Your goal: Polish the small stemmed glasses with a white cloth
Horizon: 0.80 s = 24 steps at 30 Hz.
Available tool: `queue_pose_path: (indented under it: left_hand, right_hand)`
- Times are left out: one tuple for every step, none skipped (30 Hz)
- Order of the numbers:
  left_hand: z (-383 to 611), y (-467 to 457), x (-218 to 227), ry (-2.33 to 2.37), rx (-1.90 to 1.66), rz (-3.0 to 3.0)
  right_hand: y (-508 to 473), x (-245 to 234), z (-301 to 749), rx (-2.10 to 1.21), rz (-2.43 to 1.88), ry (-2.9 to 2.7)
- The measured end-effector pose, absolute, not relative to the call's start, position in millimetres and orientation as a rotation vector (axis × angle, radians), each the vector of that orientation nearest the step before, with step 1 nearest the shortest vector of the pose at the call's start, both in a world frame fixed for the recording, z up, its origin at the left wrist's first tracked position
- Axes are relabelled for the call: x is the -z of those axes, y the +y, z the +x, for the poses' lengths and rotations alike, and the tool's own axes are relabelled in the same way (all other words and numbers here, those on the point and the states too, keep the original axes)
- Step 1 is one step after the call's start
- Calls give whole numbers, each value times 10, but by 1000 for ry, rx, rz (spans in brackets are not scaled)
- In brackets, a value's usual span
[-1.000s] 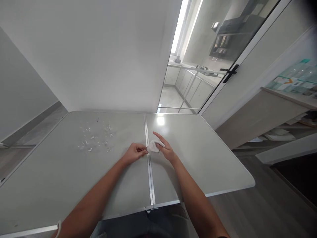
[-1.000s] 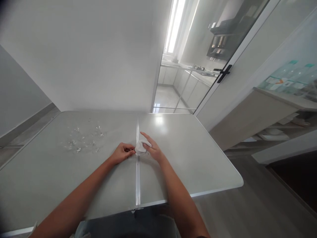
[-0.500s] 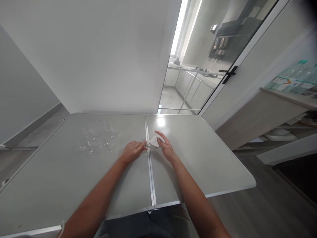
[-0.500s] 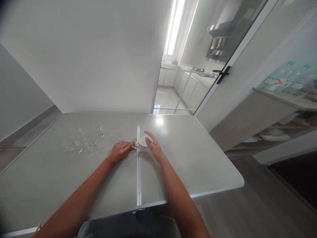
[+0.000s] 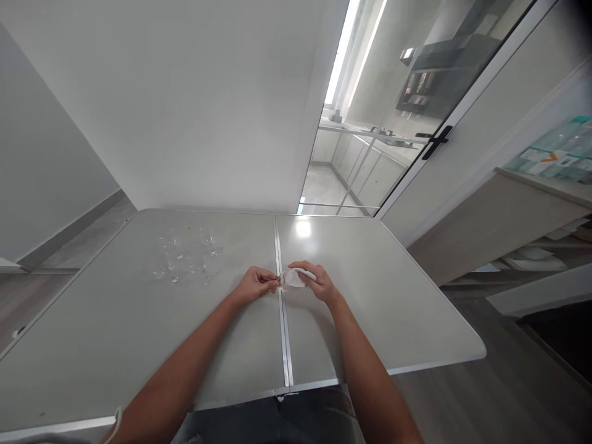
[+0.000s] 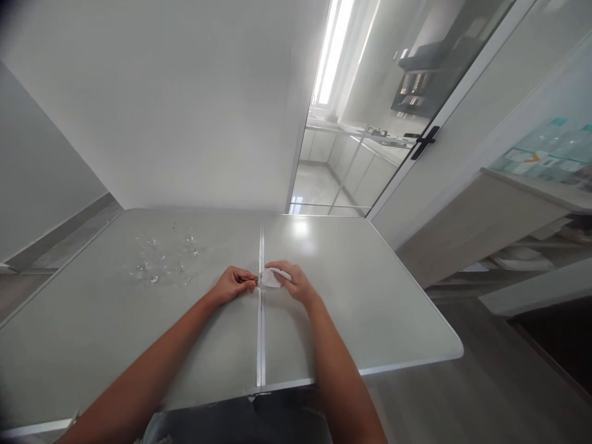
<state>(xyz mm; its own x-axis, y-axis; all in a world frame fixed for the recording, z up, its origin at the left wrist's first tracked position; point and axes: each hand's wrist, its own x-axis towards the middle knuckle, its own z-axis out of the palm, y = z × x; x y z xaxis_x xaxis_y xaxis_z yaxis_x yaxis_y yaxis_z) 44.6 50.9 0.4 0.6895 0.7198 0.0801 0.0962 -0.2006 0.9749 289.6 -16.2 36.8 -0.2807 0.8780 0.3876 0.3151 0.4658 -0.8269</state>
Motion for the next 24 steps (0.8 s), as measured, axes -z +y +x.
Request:
queue_pose_path:
  left_hand:
    - [445, 520, 7, 668, -640, 1700]
    - [443, 530, 23, 688, -668, 1731]
    - [442, 535, 42, 724, -733, 1795]
    - [442, 538, 62, 774, -829, 1886]
    - [443, 538, 81, 830, -937, 1998]
    - [442, 537, 96, 880, -1040, 2121]
    - [441, 536, 106, 916, -1118, 2248]
    - [439, 535, 110, 929, -1163, 2372]
    - [435, 536, 108, 913, -1178, 2489]
    - [430, 539, 101, 874, -1169, 2592]
    - [424, 543, 91, 819, -1148, 2676]
    - [419, 548, 81, 759, -1126, 2736]
    - [416, 553, 71, 701, -1108, 2774]
    - [414, 557, 64, 655, -1103, 2793]
    - [415, 558, 61, 630, -1110, 2796]
    - [420, 556, 62, 624, -1128, 2785]
    - [427, 551, 66, 631, -1149, 2766]
    - [437, 541, 73, 649, -1165, 2741]
    - [448, 527, 80, 676, -1174, 2711]
    - [462, 509, 86, 706, -1170, 2676]
    - [476, 488, 89, 738, -1158, 2631]
    - [490, 466, 87, 773, -1145, 2572]
    - [503, 445, 79, 804, -1122, 2491]
    - [514, 426, 65, 818, -1081, 2384]
  right_hand:
    - [-163, -358, 2906, -736, -1020, -1823]
    - [-163, -348, 2910, -681, -1034, -1816]
    - [-161, -339, 2909, -629, -1054, -1806]
    - [-155, -330, 2902, -587, -1076, -1794]
    - [-146, -322, 2890, -556, -1100, -1780]
    - [-134, -318, 2876, -542, -1122, -1762]
    - [-120, -316, 2860, -548, -1142, -1736]
    - [-105, -317, 2845, -576, -1161, -1700]
    - [-90, -321, 2831, -629, -1176, -1655]
    - [-76, -324, 2821, -706, -1187, -1605]
    - [-64, -326, 2815, -812, -1191, -1553]
    - [-54, -324, 2815, -941, -1186, -1495]
    - [-44, -318, 2819, -1083, -1166, -1423]
    - [-36, -307, 2828, -1218, -1133, -1329]
    - [-28, -293, 2839, -1329, -1092, -1216]
    - [-20, -278, 2851, -1404, -1052, -1096]
    - [-14, -267, 2861, -1446, -1019, -991]
    - [-11, -261, 2869, -1463, -998, -918]
    - [-11, -264, 2872, -1460, -989, -888]
    - [-17, -275, 2871, -1434, -994, -901]
    - [-29, -296, 2866, -1387, -1009, -955]
    - [-47, -323, 2859, -1318, -1031, -1039]
    - [-68, -354, 2851, -1232, -1056, -1146]
    - [-92, -384, 2845, -1141, -1076, -1263]
